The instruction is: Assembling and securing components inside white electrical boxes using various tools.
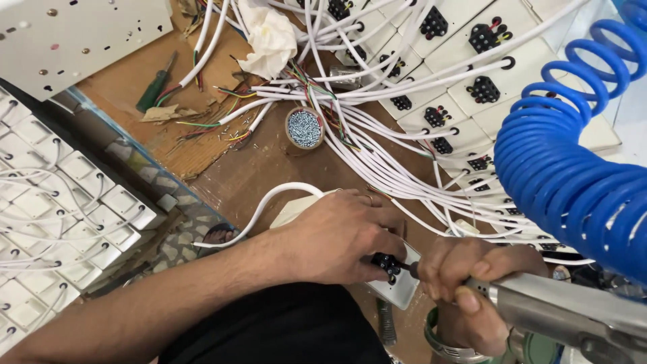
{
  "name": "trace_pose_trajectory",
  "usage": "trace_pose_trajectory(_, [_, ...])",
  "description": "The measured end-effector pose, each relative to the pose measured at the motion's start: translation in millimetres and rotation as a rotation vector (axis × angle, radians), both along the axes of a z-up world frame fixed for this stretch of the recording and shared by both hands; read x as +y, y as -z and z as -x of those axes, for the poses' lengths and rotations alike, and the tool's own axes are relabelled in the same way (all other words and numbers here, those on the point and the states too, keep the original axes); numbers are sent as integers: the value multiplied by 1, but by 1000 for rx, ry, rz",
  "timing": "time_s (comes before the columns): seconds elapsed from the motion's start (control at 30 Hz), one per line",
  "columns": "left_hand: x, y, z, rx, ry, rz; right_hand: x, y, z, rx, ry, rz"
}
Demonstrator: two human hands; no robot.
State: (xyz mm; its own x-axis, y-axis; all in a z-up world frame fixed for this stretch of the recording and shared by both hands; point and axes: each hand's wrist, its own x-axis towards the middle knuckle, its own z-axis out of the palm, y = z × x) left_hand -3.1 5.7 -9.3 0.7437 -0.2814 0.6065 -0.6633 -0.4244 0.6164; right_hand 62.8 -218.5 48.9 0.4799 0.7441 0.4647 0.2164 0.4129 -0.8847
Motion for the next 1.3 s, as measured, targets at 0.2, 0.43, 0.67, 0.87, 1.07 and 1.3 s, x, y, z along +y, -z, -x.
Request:
trace_pose_trajectory(0.2, [-2, 5, 1, -43, -4, 8, 3, 9, 9, -16, 50, -5])
trace_pose_trajectory(0.43, [0, 0, 4, 24, -21, -43, -5, 15, 25, 7, 336, -130])
trace_pose_trajectory(0.67, [-1, -1, 3, 44, -10, -62, -6, 18, 35, 23, 436, -196])
trace_pose_trajectory(0.87, [-3, 5, 1, -8, -3, -46, -4, 23, 35, 49, 413, -209])
trace_pose_trajectory(1.07, [0, 2, 2, 2, -8, -54, -1, 19, 34, 43, 402, -180])
trace_pose_trajectory(1.3, [0, 3, -1, 8, -5, -51, 6, 12, 36, 17, 370, -168])
